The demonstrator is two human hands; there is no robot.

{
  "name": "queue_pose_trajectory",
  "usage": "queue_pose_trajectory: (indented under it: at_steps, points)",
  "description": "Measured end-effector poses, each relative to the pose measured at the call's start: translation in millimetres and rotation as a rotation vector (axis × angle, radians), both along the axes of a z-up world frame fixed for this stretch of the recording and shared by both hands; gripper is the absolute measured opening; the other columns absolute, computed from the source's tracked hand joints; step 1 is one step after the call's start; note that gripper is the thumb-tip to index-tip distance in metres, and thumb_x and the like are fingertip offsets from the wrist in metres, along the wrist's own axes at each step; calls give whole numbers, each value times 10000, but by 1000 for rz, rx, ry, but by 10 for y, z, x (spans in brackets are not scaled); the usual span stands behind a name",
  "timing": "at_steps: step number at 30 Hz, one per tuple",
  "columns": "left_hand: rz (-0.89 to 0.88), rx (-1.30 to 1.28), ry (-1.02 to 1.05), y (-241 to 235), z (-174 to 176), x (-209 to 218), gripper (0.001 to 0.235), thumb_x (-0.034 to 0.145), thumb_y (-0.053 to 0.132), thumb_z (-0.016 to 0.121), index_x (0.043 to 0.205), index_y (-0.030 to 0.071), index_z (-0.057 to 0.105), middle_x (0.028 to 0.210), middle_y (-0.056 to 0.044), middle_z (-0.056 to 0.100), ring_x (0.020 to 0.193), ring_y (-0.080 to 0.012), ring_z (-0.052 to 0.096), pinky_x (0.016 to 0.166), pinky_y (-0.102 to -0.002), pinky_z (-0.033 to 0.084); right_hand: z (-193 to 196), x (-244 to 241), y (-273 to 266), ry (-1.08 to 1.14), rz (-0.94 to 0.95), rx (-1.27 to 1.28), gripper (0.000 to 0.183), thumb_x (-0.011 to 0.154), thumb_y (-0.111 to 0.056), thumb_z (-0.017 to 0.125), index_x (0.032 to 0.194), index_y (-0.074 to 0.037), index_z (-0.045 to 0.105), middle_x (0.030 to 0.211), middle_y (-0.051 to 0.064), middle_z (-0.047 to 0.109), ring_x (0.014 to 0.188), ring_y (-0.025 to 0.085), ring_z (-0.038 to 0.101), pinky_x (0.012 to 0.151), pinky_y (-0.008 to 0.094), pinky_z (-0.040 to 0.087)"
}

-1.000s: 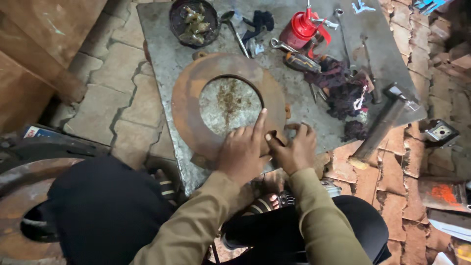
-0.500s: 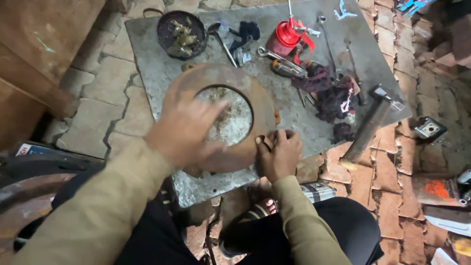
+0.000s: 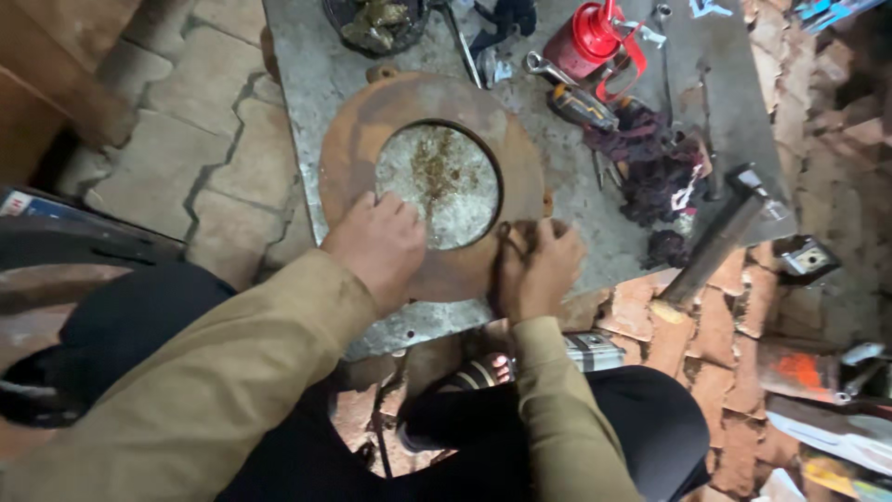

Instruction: The person cleans a circular rusty metal plate by hand, scraping the surface with a small tool and removing debris from the central opening and edges.

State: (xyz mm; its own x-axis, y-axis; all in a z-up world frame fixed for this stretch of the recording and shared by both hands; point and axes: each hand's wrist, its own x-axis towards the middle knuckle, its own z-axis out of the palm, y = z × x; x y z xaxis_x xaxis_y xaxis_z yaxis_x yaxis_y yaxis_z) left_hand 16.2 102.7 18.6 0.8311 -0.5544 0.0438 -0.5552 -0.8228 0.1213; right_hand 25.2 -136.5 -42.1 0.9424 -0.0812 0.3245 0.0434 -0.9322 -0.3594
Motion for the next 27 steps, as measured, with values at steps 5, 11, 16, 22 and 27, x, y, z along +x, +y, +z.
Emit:
queue_pose_trajectory:
  at_steps: [5,11,16,22,27]
  points:
    - [-30,-30,11,2,-154,-9,236,668,235,717,859,98,708,960,-88,635,1021,-285,585,846,-414,473,79,-302,96,63,88,7,331,834,-337,762,1057,-102,696,1175,193,601,1128,421,520,937,532,407]
    - [-218,-57,57,242,-154,160,506,562,476,820,867,89,706,940,-60,645,992,-262,609,831,-409,482,132,34,55,9,15,3,293,881,-337,778,1032,-96,707,1207,203,601,1176,425,507,938,548,385]
    - [-396,-35,116,479,77,431,750,554,736,814,835,50,700,906,-71,650,973,-266,611,884,-406,457,12,-73,51,13,-6,17,299,877,-326,784,1048,-95,702,1217,212,603,1162,429,513,962,523,405]
    - [-466,-65,101,513,45,528,781,600,793,760,813,45,699,874,-86,661,945,-279,620,865,-426,450,85,-279,156,-20,61,28,256,816,-311,808,987,-141,722,1180,165,630,1156,407,530,967,518,412]
    - [-473,-82,40,441,-99,573,778,589,799,743,798,51,700,827,-96,688,896,-287,634,921,-449,440,13,9,88,-17,-15,-34,305,858,-289,803,1072,-93,709,1237,191,604,1191,419,516,978,539,397]
